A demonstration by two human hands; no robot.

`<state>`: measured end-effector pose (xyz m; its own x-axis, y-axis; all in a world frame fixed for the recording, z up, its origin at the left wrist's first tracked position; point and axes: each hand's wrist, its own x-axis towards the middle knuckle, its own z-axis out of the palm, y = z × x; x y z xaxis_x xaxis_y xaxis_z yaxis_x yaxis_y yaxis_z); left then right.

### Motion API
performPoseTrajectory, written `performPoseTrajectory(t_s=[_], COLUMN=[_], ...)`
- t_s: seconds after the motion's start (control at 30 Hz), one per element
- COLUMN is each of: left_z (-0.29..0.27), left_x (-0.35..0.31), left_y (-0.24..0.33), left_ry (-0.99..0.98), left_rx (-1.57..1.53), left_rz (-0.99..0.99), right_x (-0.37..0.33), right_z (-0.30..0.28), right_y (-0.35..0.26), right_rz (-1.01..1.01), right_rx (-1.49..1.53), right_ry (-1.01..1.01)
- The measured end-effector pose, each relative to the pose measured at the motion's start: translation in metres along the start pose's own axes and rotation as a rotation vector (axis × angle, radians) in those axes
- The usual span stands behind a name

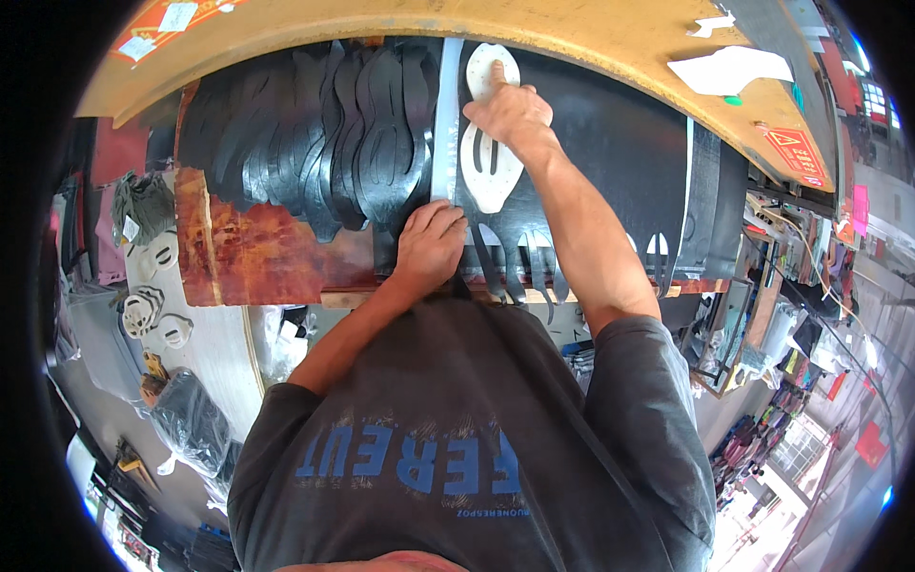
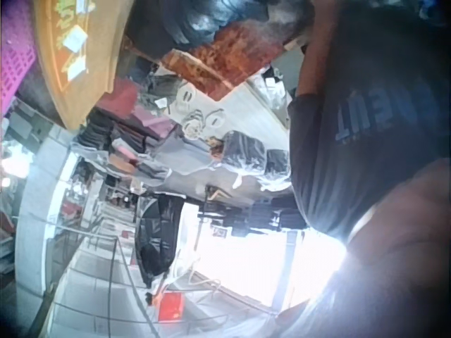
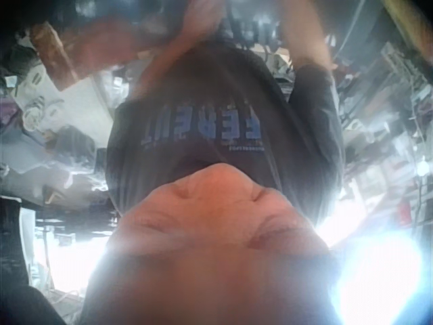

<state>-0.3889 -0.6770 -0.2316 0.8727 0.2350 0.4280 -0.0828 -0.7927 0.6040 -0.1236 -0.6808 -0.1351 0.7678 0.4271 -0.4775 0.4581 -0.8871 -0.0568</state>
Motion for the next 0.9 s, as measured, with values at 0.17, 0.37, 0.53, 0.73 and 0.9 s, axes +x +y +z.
performPoseTrajectory(t_s=[0.17, 0.37, 0.53, 0.73, 0.9], left_z=[-0.009, -0.02, -0.015, 0.015, 0.036], left_x=[0.011, 0.034, 0.069, 0.108, 0.156], left_y=[-0.005, -0.027, -0.057, -0.077, -0.102], left_ry=[0.002, -0.011, -0.034, -0.117, 0.057], left_rx=[-0.051, -0.112, -0.099, -0.083, 0.108], left_rz=[0.026, -0.03, -0.219, -0.382, -0.112], right_x=[-0.01, -0.022, -0.024, 0.037, 0.064], right_z=[0.0, 0.006, 0.021, -0.026, -0.032], right_y=[0.02, 0.098, 0.203, 0.317, 0.32], right_rz=[-0.061, -0.061, -0.001, 0.159, 0.078], right_rx=[0.058, 0.264, 0.726, 1.301, 1.056], right_ry=[0.051, 0.214, 0.373, 1.185, 0.96])
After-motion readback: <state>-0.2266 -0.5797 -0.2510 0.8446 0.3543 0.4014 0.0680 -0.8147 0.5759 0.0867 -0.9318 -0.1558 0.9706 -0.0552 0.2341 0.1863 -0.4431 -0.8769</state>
